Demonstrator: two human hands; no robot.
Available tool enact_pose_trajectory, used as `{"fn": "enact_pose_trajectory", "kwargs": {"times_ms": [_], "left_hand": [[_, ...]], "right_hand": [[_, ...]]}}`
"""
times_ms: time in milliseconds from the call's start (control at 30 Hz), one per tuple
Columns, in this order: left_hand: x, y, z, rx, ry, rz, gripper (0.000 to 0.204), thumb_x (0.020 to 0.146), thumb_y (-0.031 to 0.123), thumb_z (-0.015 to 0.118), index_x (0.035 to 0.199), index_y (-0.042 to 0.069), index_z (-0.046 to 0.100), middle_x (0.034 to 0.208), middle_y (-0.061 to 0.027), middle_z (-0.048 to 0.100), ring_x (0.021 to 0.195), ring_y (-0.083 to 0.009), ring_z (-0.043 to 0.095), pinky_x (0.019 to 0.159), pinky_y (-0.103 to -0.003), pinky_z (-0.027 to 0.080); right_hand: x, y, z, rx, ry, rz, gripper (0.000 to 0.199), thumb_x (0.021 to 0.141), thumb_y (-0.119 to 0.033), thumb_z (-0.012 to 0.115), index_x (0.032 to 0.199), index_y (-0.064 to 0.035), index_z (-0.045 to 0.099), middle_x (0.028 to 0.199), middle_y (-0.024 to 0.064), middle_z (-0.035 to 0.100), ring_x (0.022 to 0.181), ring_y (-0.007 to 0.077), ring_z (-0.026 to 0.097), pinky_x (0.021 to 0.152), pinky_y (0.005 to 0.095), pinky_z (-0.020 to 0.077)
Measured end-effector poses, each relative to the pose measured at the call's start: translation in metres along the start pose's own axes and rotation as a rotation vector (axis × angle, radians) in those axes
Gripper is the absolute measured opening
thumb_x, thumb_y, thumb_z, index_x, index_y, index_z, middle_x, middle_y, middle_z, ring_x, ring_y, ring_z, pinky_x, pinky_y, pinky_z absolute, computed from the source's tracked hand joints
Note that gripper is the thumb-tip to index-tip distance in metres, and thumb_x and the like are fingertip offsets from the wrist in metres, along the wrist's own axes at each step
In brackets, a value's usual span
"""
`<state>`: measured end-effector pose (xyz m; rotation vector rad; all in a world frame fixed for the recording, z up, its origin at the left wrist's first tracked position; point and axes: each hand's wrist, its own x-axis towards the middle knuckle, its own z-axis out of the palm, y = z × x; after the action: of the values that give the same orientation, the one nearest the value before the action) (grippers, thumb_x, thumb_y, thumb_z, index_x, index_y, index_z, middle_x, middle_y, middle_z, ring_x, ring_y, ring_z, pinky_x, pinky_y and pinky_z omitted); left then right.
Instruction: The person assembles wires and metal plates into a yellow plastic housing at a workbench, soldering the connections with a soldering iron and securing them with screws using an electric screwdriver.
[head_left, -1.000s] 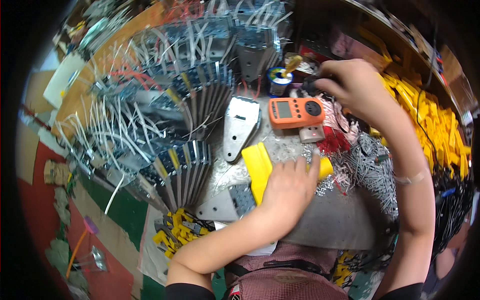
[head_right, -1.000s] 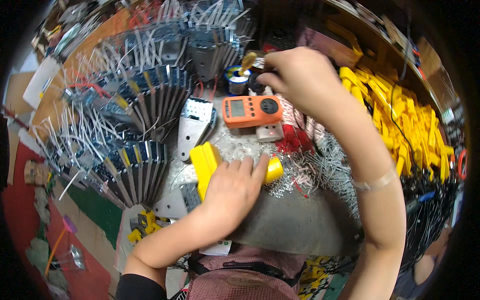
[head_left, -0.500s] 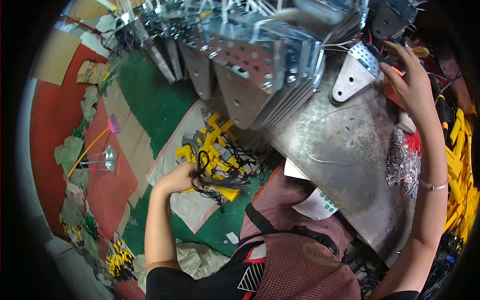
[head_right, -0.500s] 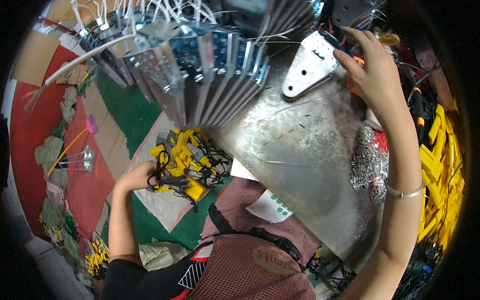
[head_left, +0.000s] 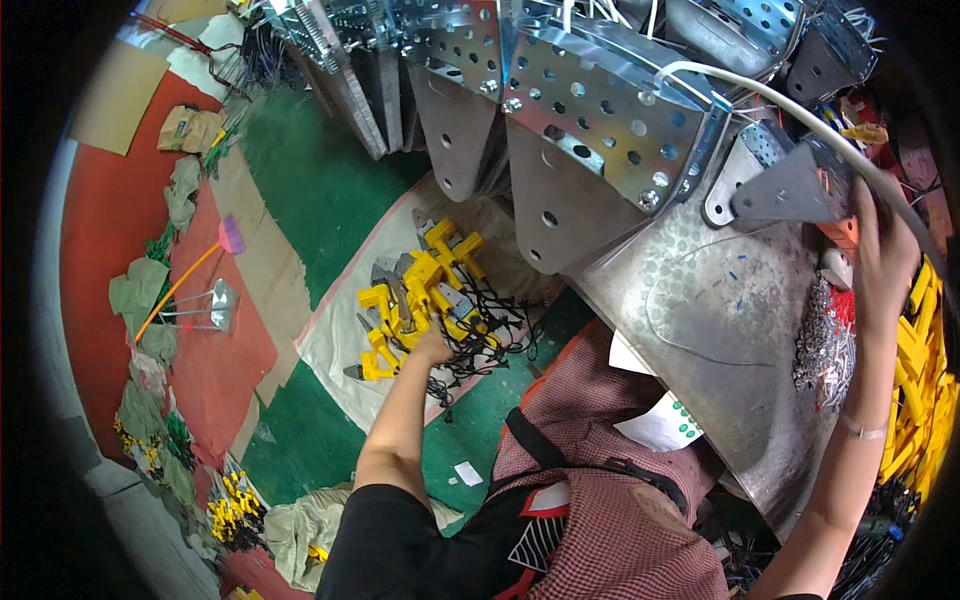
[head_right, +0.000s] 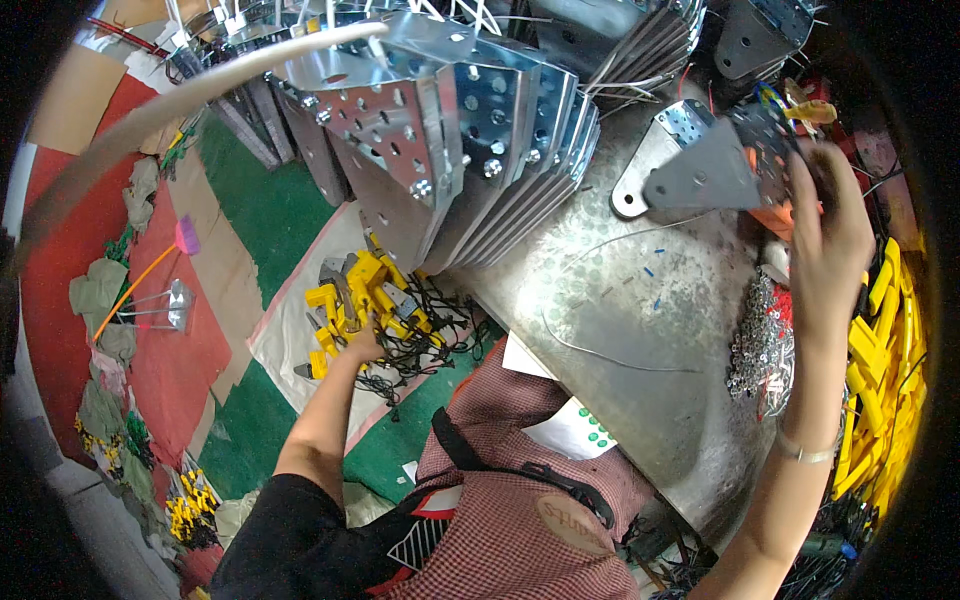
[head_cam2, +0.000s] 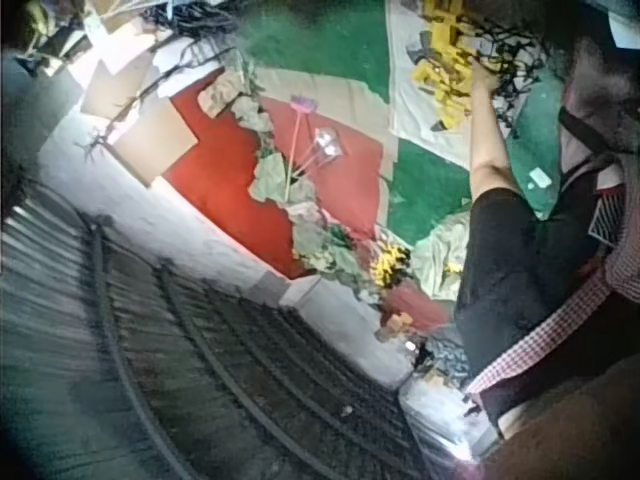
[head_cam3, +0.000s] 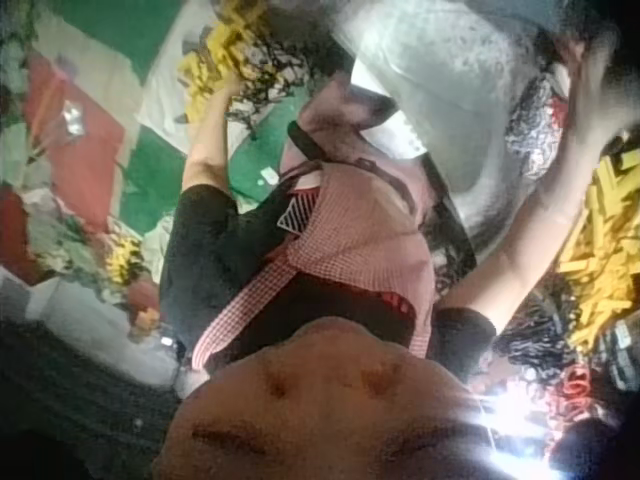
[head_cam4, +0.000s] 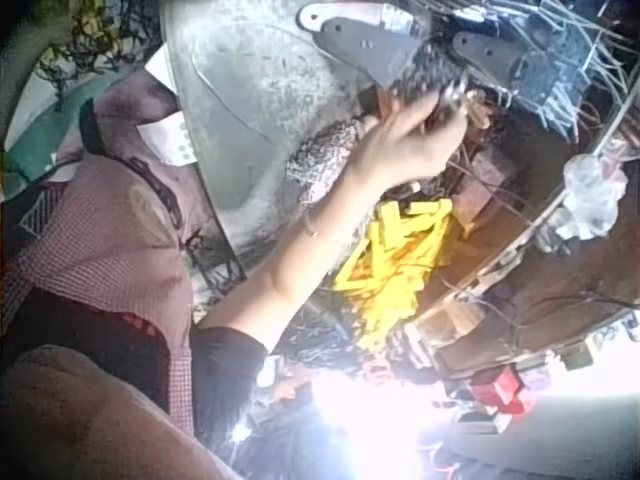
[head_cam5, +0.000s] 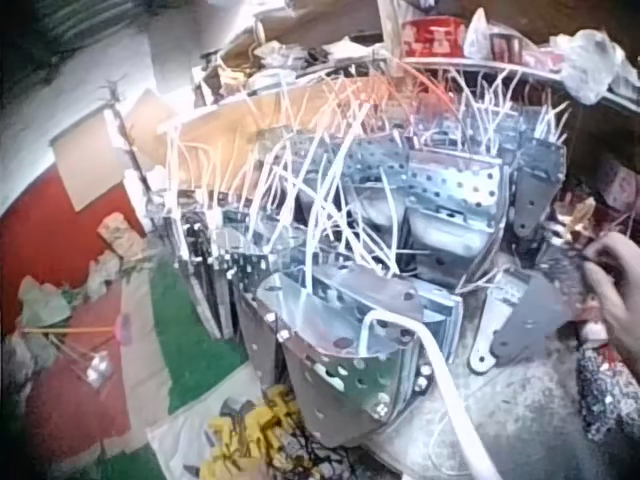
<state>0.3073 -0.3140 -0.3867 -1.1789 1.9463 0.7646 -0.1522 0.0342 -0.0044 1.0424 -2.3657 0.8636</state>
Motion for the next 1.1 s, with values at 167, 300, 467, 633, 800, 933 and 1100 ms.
{"fn": "enact_pose_trajectory", "kwargs": {"times_ms": [167,300,467,633,800,933,1100], "left_hand": [[-0.047,0.085,0.020,0.159,-0.108,0.311,0.074,0.080,0.017,0.064,0.147,0.010,0.034,0.127,-0.0237,0.057,0.116,-0.0364,0.057,0.097,-0.041,0.047],[-0.088,0.118,-0.005,0.353,-0.059,0.567,0.039,0.080,0.019,0.063,0.117,0.005,0.061,0.106,-0.0227,0.066,0.100,-0.0384,0.064,0.087,-0.045,0.051],[-0.248,0.209,-0.126,0.128,-0.413,1.170,0.027,0.084,0.018,0.055,0.105,0.007,0.068,0.102,-0.0140,0.069,0.085,-0.0334,0.068,0.076,-0.042,0.054],[-0.317,0.285,-0.135,-0.339,-0.679,1.595,0.036,0.082,0.016,0.067,0.115,0.001,0.067,0.102,-0.0140,0.070,0.092,-0.0327,0.069,0.084,-0.040,0.054],[-0.364,0.403,-0.054,0.315,0.135,1.784,0.079,0.065,0.021,0.080,0.133,-0.002,0.046,0.138,-0.0214,0.045,0.129,-0.0391,0.043,0.105,-0.048,0.038],[-0.352,0.426,-0.009,0.384,0.159,1.776,0.089,0.057,0.015,0.083,0.134,-0.002,0.043,0.137,-0.0201,0.045,0.126,-0.0401,0.042,0.104,-0.049,0.034],[-0.350,0.423,-0.013,0.378,0.177,1.722,0.085,0.054,0.013,0.084,0.130,-0.002,0.047,0.128,-0.0201,0.050,0.116,-0.0396,0.047,0.098,-0.049,0.037]], "right_hand": [[-0.086,-0.011,-0.077,0.040,0.065,0.431,0.025,0.098,-0.007,0.052,0.121,0.0042,0.056,0.113,0.0051,0.059,0.095,0.0094,0.055,0.083,0.0202,0.0427],[-0.153,-0.029,-0.122,-0.040,0.045,0.523,0.035,0.094,-0.017,0.059,0.122,0.0044,0.055,0.116,0.0084,0.058,0.100,0.0119,0.052,0.088,0.0216,0.0391],[-0.192,-0.082,-0.113,0.384,-0.119,1.125,0.056,0.083,0.006,0.058,0.137,-0.0044,0.048,0.088,-0.0004,0.057,0.060,0.0037,0.049,0.051,0.0183,0.0423],[-0.217,-0.069,-0.125,0.458,-0.300,1.025,0.073,0.073,0.011,0.065,0.141,-0.0059,0.045,0.088,0.0054,0.057,0.075,0.0144,0.057,0.068,0.0259,0.0491],[-0.233,-0.057,-0.122,-0.107,-0.307,0.497,0.022,0.075,-0.011,0.072,0.095,-0.0078,0.063,0.088,0.0096,0.057,0.084,0.0295,0.059,0.067,0.0399,0.0503],[-0.235,-0.044,-0.146,-0.177,-0.348,0.430,0.010,0.081,-0.019,0.067,0.082,-0.0100,0.065,0.083,0.0081,0.052,0.079,0.0266,0.057,0.064,0.0388,0.0486],[-0.210,0.028,-0.183,-0.546,-0.164,0.522,0.008,0.081,-0.016,0.065,0.081,-0.0087,0.066,0.084,0.0112,0.055,0.080,0.0320,0.058,0.067,0.0420,0.0488]]}}
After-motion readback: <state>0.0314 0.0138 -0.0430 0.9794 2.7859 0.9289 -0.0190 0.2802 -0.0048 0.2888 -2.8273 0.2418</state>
